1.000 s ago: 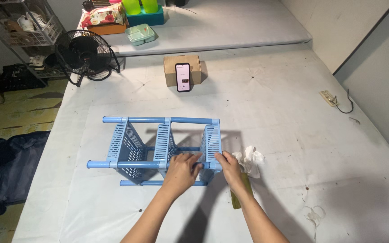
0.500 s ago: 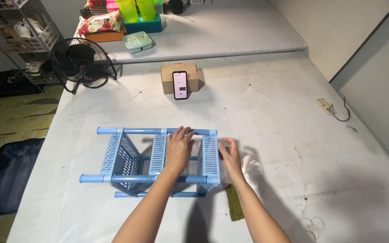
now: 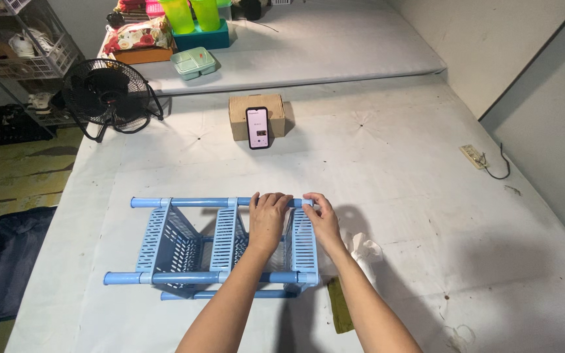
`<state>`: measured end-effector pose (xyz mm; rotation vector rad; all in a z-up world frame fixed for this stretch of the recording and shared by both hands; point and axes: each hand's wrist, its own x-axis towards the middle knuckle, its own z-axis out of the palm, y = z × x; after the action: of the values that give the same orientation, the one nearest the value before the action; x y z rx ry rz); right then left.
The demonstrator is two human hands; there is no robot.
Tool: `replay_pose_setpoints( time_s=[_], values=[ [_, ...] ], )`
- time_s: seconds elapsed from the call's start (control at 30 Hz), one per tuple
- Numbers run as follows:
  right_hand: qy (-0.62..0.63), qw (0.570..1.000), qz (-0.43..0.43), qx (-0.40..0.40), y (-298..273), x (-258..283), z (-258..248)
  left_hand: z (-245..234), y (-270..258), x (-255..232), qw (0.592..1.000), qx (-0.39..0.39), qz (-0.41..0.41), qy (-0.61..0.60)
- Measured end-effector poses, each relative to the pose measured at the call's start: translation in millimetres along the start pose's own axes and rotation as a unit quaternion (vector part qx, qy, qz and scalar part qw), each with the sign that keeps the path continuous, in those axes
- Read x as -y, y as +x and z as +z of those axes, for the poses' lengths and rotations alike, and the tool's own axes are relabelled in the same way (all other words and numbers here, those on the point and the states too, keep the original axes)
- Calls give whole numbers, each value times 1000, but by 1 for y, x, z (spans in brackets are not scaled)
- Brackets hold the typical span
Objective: The person disassembles a light blue plastic storage rack on a white surface, removing trays and rods one by one. After taking it apart, the person wipes one of the trays with a green cloth.
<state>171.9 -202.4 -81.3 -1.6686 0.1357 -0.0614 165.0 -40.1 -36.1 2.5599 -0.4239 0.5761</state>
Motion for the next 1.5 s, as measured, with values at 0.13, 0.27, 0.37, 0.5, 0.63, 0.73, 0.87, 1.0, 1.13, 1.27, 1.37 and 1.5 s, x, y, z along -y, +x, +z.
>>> replay_pose_setpoints(
  time_s=[0.13, 0.27, 0.37, 0.5, 0.63, 0.73, 0.87, 1.0, 1.13, 1.27, 1.37, 1.5],
  values=[
    [-87, 992, -92, 4, 0, 3, -3, 1, -1, -1, 1000, -16, 2, 4],
    [-135, 982, -135, 1, -2, 6, -3, 4, -3, -2, 1000, -27, 6, 8],
    [-150, 981, -119, -23, -5, 9, 0, 7, -4, -1, 1000, -25, 2, 3],
    [-144, 983, -114, -23, -6, 11, 1, 12, -5, 2, 1000, -18, 18, 0],
    [-138, 983, -115, -24, -4, 8, 1, 17, -4, 6, 1000, -6, 19, 6],
    [-137, 983, -114, -31, -5, 6, 1, 14, -7, 11, 1000, 11, 14, 0],
    [-133, 985, -107, -33, -7, 5, 0, 9, -7, 11, 1000, 11, 16, -22],
    [-139, 985, -85, -62, -7, 5, -2, 7, -8, 11, 1000, 16, 13, -5],
    [-78, 994, -33, -70, -5, -1, -6, 10, -12, 18, 999, 32, 11, 23],
    [-63, 995, -53, -49, -2, -6, -7, 17, -13, 23, 999, 16, 21, 46],
    [-54, 997, -45, -39, -4, -8, -8, 20, -16, 28, 996, 37, 27, 80],
    [-32, 998, -45, -27, -6, -6, -7, 21, -18, 36, 989, 52, 49, 128]
  ],
)
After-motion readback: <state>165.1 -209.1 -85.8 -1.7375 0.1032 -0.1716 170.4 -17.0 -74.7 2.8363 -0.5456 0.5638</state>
